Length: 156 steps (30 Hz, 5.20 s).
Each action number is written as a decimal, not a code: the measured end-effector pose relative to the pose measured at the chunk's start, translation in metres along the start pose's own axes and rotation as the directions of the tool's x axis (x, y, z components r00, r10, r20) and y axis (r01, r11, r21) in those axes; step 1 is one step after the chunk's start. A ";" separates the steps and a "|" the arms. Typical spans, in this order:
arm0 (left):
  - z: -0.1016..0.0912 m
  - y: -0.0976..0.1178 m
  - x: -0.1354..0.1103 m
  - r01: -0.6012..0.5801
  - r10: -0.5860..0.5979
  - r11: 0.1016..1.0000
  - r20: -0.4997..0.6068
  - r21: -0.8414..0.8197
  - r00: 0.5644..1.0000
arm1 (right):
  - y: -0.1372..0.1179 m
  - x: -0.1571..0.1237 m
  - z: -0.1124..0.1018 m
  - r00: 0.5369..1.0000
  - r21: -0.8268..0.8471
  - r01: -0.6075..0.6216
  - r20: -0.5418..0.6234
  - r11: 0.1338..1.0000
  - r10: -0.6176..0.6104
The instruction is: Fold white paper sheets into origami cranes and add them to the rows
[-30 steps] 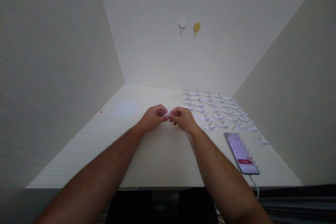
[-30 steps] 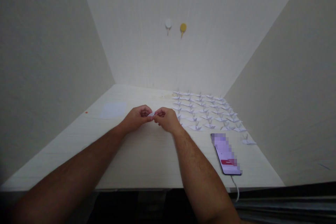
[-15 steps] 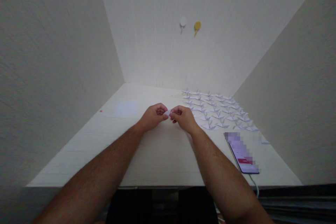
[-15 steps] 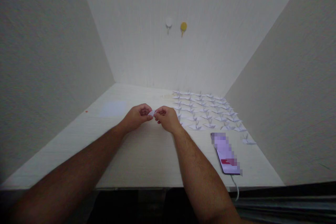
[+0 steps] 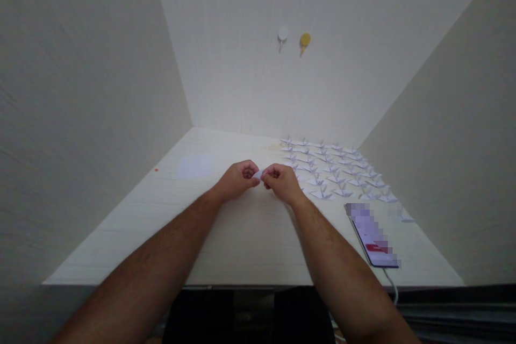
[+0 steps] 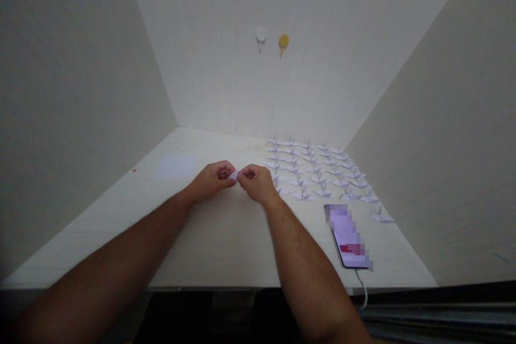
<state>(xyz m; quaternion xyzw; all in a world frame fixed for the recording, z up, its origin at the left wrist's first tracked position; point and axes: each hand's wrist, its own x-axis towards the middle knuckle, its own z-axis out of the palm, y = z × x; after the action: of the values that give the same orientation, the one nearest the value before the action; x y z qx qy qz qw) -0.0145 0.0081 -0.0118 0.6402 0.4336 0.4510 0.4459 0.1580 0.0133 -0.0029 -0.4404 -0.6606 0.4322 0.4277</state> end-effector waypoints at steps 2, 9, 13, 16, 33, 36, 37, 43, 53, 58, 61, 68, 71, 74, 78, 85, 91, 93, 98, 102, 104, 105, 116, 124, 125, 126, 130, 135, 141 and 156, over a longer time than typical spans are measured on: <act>0.000 0.001 0.000 -0.006 0.006 1.000 -0.005 0.025 1.000 | -0.001 -0.001 0.000 1.000 -0.027 0.002 -0.013 1.000 -0.002; -0.002 0.004 0.000 0.091 -0.090 0.992 0.011 -0.091 0.996 | -0.001 0.001 -0.002 1.000 0.082 0.019 0.009 0.996 -0.020; -0.001 0.006 -0.002 0.185 -0.177 0.958 0.059 -0.218 0.983 | 0.005 0.003 -0.001 0.996 0.155 0.084 0.014 0.984 -0.087; 0.000 0.009 -0.003 0.250 -0.235 0.944 0.094 -0.217 0.968 | 0.007 0.003 -0.001 0.993 0.117 0.116 0.014 0.986 -0.118; -0.003 0.013 -0.007 0.324 -0.280 0.918 0.205 -0.227 0.938 | 0.004 0.001 -0.002 0.986 0.188 0.091 0.119 0.978 -0.115; -0.003 0.008 -0.006 0.299 -0.267 0.941 0.192 -0.159 0.944 | 0.007 -0.002 -0.001 0.980 0.058 0.176 0.081 0.983 -0.181; -0.003 0.007 -0.006 0.287 -0.262 0.949 0.183 -0.129 0.948 | 0.008 -0.002 -0.001 0.977 0.007 0.201 0.071 0.980 -0.201; -0.001 0.008 -0.005 0.227 -0.219 0.972 0.120 -0.056 0.968 | 0.009 -0.002 -0.002 0.953 -0.215 0.300 0.014 0.930 -0.304; 0.006 0.003 -0.004 0.012 -0.012 1.000 -0.022 -0.013 1.000 | 0.005 -0.002 0.000 0.954 -0.229 0.263 -0.085 0.937 -0.288; 0.008 0.009 -0.006 -0.033 0.035 0.999 -0.064 0.029 0.997 | 0.005 -0.002 0.001 0.959 -0.199 0.233 -0.113 0.952 -0.259; 0.007 0.009 -0.006 -0.069 0.077 0.994 -0.087 0.088 0.993 | 0.005 -0.002 0.001 0.967 -0.144 0.196 -0.133 0.970 -0.215; 0.007 0.008 -0.005 -0.133 0.160 0.970 -0.122 0.203 0.980 | 0.004 -0.002 0.002 0.988 0.006 0.100 -0.118 0.995 -0.098; 0.008 0.008 -0.006 -0.145 0.175 0.966 -0.128 0.213 0.976 | 0.002 -0.003 0.002 0.989 0.043 0.100 -0.114 0.994 -0.094; 0.009 0.008 -0.006 -0.153 0.186 0.967 -0.154 0.204 0.970 | 0.001 -0.002 0.002 0.993 0.085 0.072 -0.101 0.994 -0.063; 0.008 0.007 -0.006 -0.171 0.208 0.965 -0.183 0.200 0.961 | 0.001 -0.002 0.003 0.997 0.133 0.025 -0.080 0.991 -0.015; 0.008 0.007 -0.007 -0.212 0.265 0.941 -0.184 0.264 0.947 | 0.001 -0.001 0.003 0.998 0.144 -0.005 -0.057 0.989 0.014; 0.007 0.008 -0.007 -0.247 0.309 0.917 -0.170 0.312 0.936 | -0.003 -0.003 0.003 0.999 0.165 -0.007 -0.039 0.986 0.014; 0.007 0.008 -0.008 -0.256 0.321 0.911 -0.166 0.322 0.933 | -0.004 -0.003 0.003 0.999 0.164 -0.017 -0.040 0.986 0.024; 0.007 0.009 -0.009 -0.267 0.324 0.913 -0.149 0.310 0.934 | -0.003 -0.003 0.004 0.999 0.158 -0.014 -0.049 0.987 0.022; 0.008 0.008 -0.008 -0.276 0.329 0.914 -0.146 0.297 0.933 | 0.003 -0.002 0.003 0.994 0.045 0.078 -0.076 0.996 -0.075; 0.008 0.006 -0.007 -0.281 0.334 0.915 -0.152 0.289 0.930 | 0.007 -0.002 0.003 0.979 -0.064 0.169 -0.100 0.983 -0.175; 0.008 0.006 -0.007 -0.283 0.335 0.916 -0.154 0.284 0.929 | 0.009 -0.002 0.003 0.968 -0.120 0.213 -0.110 0.970 -0.227; 0.007 0.007 -0.006 -0.278 0.329 0.922 -0.167 0.269 0.929 | 0.012 -0.003 0.001 0.850 -0.446 0.440 -0.072 0.779 -0.522; 0.008 0.006 -0.006 -0.297 0.350 0.916 -0.174 0.271 0.921 | 0.014 -0.002 0.002 0.859 -0.473 0.428 -0.054 0.771 -0.510; 0.009 0.006 -0.007 -0.304 0.356 0.914 -0.172 0.269 0.918 | 0.014 -0.002 0.002 0.862 -0.473 0.421 -0.056 0.774 -0.504; 0.009 0.005 -0.007 -0.314 0.366 0.910 -0.171 0.271 0.915 | 0.013 -0.002 0.003 0.865 -0.474 0.416 -0.057 0.776 -0.498; 0.009 0.004 -0.006 -0.341 0.405 0.890 -0.181 0.302 0.896 | 0.011 -0.004 0.003 0.867 -0.467 0.416 -0.057 0.781 -0.495; 0.010 0.006 -0.005 -0.359 0.426 0.884 -0.202 0.301 0.882 | 0.011 -0.005 0.004 0.877 -0.487 0.389 -0.063 0.782 -0.476; 0.011 0.006 -0.005 -0.360 0.409 0.904 -0.219 0.230 0.886 | 0.009 -0.006 0.005 0.880 -0.507 0.379 -0.059 0.774 -0.470; 0.006 0.001 -0.005 -0.156 0.154 0.988 -0.162 0.000 0.975 | 0.006 -0.007 0.009 0.916 -0.430 0.315 -0.094 0.846 -0.389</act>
<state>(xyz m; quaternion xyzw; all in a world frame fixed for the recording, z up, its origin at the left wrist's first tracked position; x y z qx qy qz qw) -0.0094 0.0017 -0.0135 0.6308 0.4140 0.5374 0.3767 0.1527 0.0065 -0.0122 -0.4269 -0.7645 0.1583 0.4563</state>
